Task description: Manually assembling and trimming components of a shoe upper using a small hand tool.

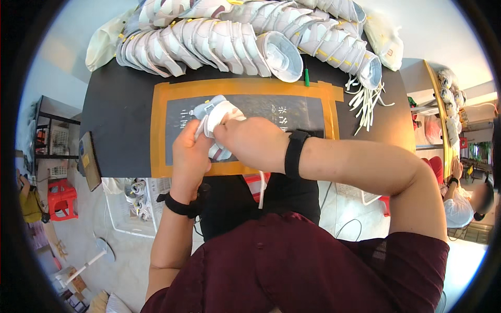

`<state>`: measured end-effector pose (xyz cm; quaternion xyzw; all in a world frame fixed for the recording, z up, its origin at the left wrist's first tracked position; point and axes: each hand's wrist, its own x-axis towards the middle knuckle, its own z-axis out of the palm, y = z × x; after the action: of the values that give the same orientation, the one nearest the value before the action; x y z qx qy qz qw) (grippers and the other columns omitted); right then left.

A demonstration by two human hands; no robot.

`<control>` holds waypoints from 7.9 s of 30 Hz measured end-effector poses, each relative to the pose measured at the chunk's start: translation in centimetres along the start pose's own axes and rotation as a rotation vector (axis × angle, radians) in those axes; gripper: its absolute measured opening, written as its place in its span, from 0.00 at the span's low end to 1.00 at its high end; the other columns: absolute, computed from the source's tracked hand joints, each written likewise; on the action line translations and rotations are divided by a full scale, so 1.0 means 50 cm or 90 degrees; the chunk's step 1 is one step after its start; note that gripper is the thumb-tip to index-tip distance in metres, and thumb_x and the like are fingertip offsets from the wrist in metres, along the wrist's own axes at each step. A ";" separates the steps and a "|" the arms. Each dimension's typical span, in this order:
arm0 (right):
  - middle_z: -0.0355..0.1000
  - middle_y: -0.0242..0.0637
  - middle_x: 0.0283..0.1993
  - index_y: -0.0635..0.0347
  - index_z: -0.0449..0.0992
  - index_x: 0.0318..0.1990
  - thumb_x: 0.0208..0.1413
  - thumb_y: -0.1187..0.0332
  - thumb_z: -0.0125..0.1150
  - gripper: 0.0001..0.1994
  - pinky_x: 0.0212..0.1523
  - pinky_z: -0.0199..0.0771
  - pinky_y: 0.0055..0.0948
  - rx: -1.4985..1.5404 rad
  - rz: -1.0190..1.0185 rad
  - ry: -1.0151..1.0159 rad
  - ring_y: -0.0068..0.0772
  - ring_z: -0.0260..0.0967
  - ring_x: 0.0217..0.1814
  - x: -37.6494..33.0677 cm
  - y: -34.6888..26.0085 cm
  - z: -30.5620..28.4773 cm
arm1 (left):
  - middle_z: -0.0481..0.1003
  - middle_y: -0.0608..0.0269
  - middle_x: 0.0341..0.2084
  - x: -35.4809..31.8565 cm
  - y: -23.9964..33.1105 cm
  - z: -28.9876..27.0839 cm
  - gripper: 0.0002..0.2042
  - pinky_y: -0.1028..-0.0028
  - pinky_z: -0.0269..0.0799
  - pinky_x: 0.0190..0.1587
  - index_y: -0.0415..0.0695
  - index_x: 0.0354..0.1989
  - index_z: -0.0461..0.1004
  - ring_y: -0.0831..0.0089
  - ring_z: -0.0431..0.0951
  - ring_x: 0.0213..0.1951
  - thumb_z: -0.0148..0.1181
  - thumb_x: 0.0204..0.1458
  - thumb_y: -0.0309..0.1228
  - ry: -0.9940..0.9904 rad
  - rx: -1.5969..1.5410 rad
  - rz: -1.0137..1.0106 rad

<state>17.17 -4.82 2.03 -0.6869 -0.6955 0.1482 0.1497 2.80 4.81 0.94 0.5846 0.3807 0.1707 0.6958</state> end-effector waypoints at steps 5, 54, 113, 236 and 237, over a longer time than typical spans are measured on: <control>0.73 0.55 0.35 0.62 0.71 0.40 0.59 0.69 0.48 0.08 0.36 0.74 0.46 0.669 0.456 -0.116 0.54 0.75 0.35 0.054 -0.011 -0.011 | 0.72 0.72 0.25 0.014 -0.009 0.003 0.09 0.85 0.56 0.15 0.43 0.46 0.74 0.88 0.65 0.17 0.51 0.60 0.26 -0.001 0.015 0.024; 0.75 0.50 0.37 0.58 0.69 0.48 0.63 0.65 0.50 0.11 0.39 0.72 0.48 0.221 0.123 0.193 0.57 0.73 0.39 -0.212 -0.100 -0.089 | 0.76 0.74 0.33 -0.092 0.012 0.001 0.10 0.84 0.60 0.29 0.44 0.47 0.75 0.88 0.69 0.29 0.61 0.59 0.32 -0.111 -0.104 0.086; 0.73 0.50 0.35 0.58 0.70 0.46 0.52 0.74 0.51 0.12 0.37 0.73 0.48 0.162 0.142 0.157 0.56 0.74 0.35 -0.141 -0.084 -0.029 | 0.78 0.70 0.34 -0.061 -0.022 -0.018 0.13 0.80 0.74 0.31 0.41 0.48 0.74 0.83 0.77 0.32 0.60 0.60 0.35 -0.065 -0.026 0.112; 0.68 0.49 0.43 0.60 0.67 0.50 0.65 0.60 0.49 0.14 0.44 0.73 0.44 0.236 0.114 0.324 0.57 0.70 0.43 -0.146 -0.084 -0.066 | 0.74 0.70 0.33 -0.087 0.017 -0.044 0.11 0.78 0.70 0.39 0.38 0.47 0.75 0.81 0.73 0.35 0.59 0.60 0.31 -0.069 0.026 0.142; 0.68 0.50 0.43 0.60 0.67 0.51 0.64 0.61 0.50 0.14 0.44 0.73 0.45 0.190 0.114 0.261 0.57 0.70 0.43 -0.143 -0.088 -0.064 | 0.76 0.69 0.35 -0.079 0.013 -0.046 0.12 0.77 0.72 0.39 0.39 0.47 0.75 0.80 0.75 0.35 0.59 0.60 0.31 -0.085 -0.028 0.115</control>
<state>14.56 -12.03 6.72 -0.7318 -0.5574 0.1199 0.3734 -1.35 3.85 2.78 0.6109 0.2757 0.2017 0.7142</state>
